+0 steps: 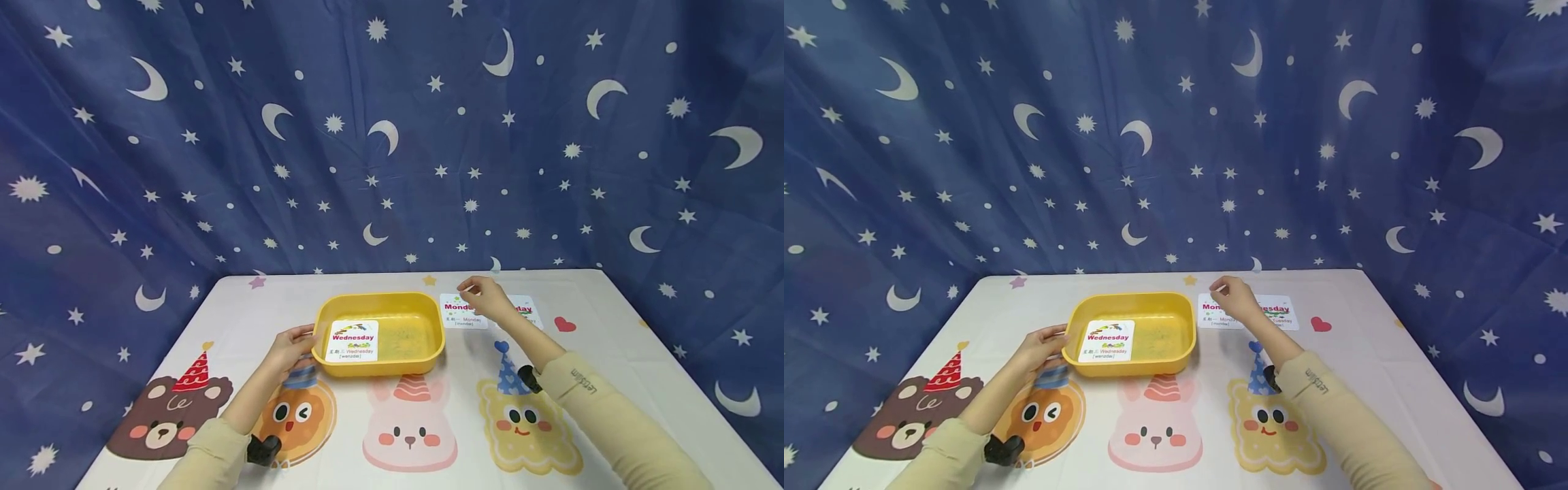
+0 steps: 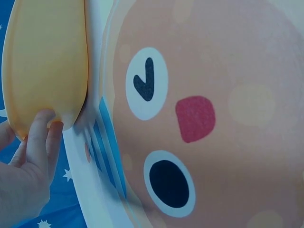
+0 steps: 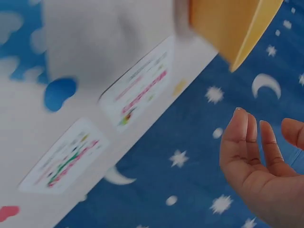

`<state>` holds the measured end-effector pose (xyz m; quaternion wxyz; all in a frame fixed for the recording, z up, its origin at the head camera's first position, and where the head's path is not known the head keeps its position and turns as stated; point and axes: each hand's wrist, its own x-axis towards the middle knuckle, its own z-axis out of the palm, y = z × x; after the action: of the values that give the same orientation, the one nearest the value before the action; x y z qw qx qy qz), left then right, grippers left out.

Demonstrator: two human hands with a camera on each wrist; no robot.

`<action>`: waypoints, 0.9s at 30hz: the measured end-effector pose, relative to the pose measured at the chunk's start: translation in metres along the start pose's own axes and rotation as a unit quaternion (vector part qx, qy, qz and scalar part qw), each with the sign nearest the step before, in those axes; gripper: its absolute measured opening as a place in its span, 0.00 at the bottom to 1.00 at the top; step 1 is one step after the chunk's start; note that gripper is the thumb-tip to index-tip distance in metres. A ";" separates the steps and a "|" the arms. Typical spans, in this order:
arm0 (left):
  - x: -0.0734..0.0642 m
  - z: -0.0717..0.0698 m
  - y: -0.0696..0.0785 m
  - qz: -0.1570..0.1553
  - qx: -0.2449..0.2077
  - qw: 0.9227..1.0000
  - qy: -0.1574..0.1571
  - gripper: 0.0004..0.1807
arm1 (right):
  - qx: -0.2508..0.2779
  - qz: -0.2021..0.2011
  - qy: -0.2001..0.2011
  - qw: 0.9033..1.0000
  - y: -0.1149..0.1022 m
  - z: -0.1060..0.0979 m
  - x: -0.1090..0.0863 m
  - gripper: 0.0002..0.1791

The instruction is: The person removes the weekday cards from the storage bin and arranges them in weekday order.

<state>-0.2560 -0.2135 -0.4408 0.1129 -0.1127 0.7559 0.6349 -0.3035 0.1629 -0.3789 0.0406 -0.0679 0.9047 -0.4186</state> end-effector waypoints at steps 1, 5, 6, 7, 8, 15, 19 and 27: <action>0.000 0.000 0.000 -0.001 0.000 1.000 0.001 0.25 | 0.002 -0.007 -0.004 1.000 -0.004 0.004 -0.001 0.14; -0.001 -0.001 0.000 -0.002 0.002 1.000 0.005 0.25 | 0.009 -0.022 -0.020 1.000 -0.020 0.019 -0.001 0.14; -0.001 -0.001 0.000 -0.002 0.002 1.000 0.004 0.25 | 0.009 -0.024 -0.021 0.999 -0.023 0.023 0.000 0.13; -0.001 -0.001 0.000 -0.002 0.002 1.000 0.004 0.25 | 0.008 -0.030 -0.023 0.999 -0.027 0.026 0.000 0.13; -0.001 -0.001 0.000 -0.002 0.004 1.000 0.002 0.26 | 0.010 -0.033 -0.026 0.999 -0.030 0.029 0.001 0.13; 0.000 -0.001 -0.001 0.002 -0.001 1.000 -0.001 0.25 | 0.001 -0.038 -0.057 0.998 -0.051 0.050 0.009 0.12; -0.001 -0.002 -0.002 0.000 -0.002 1.000 0.001 0.25 | 0.014 -0.025 -0.087 0.996 -0.058 0.061 0.013 0.14; -0.002 -0.001 0.000 0.002 -0.003 1.000 0.000 0.25 | 0.021 0.006 -0.100 0.995 -0.057 0.087 0.022 0.19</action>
<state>-0.2542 -0.2144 -0.4404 0.1110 -0.1113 0.7540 0.6378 -0.3090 0.0572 -0.3917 0.1351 -0.1029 0.8877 -0.4280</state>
